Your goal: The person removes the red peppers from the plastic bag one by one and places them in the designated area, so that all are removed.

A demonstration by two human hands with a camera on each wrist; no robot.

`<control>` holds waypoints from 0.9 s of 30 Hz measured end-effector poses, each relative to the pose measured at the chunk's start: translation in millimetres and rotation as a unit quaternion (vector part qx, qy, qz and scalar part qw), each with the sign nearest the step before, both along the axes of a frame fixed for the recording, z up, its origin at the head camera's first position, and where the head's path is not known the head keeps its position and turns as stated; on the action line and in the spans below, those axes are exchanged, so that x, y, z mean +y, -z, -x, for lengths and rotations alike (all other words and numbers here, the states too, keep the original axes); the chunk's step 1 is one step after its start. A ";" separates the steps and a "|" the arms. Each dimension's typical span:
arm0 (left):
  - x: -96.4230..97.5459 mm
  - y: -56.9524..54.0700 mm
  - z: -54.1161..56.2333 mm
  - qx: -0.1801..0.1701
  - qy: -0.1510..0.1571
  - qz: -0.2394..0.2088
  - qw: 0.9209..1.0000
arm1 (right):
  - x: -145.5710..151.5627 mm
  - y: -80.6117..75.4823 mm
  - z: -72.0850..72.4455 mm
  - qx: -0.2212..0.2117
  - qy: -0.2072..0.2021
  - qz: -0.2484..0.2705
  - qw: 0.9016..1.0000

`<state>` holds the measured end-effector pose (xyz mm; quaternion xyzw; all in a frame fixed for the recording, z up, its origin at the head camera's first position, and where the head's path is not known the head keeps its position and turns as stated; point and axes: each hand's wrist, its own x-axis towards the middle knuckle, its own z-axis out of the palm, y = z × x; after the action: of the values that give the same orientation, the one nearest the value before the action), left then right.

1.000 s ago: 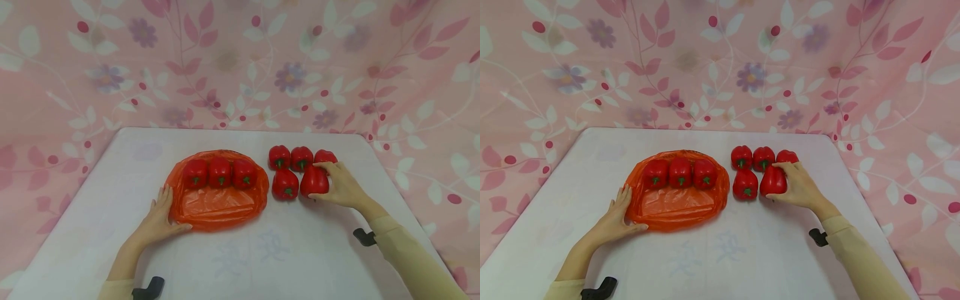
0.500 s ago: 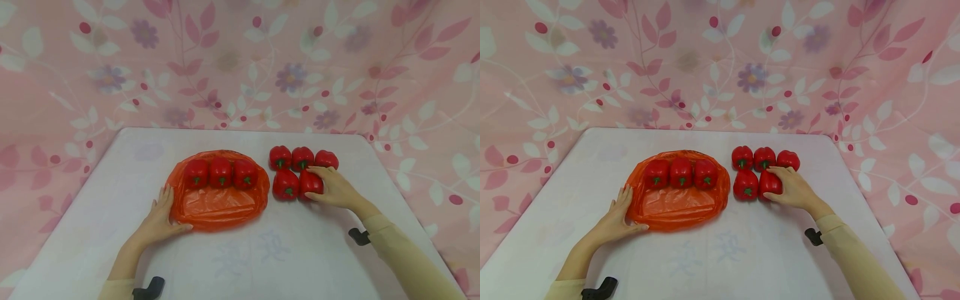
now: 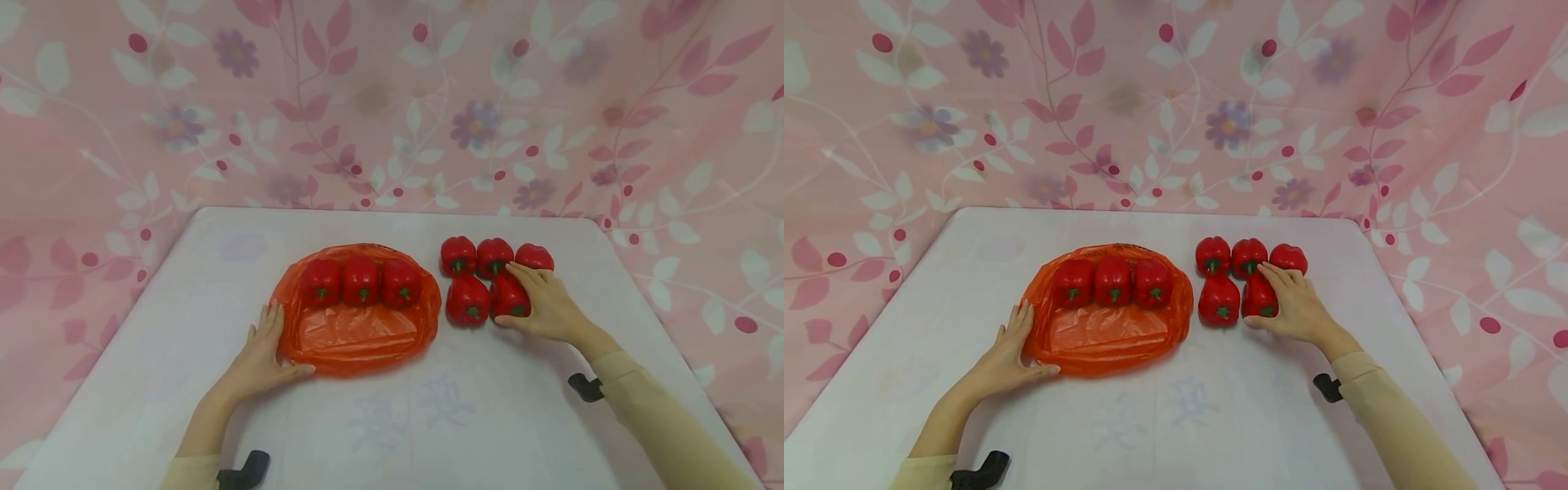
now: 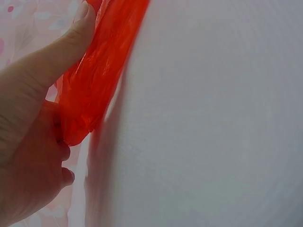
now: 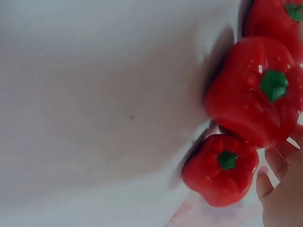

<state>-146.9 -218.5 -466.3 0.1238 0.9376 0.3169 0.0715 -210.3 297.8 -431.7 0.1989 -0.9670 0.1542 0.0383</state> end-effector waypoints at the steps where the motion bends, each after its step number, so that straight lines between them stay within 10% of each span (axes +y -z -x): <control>1: 0.1 -0.3 0.1 0.000 -0.001 0.000 1.000 | -0.6 -1.1 -0.2 0.005 0.004 0.003 1.000; 27: 0.4 -0.9 1.2 -0.001 -0.004 0.000 1.000 | -46.7 -34.1 -8.9 0.149 -0.051 0.065 0.985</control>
<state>-148.1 -218.1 -465.3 0.1198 0.9380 0.3173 0.0714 -201.5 251.1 -397.7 0.2658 -0.9270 0.1875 0.1866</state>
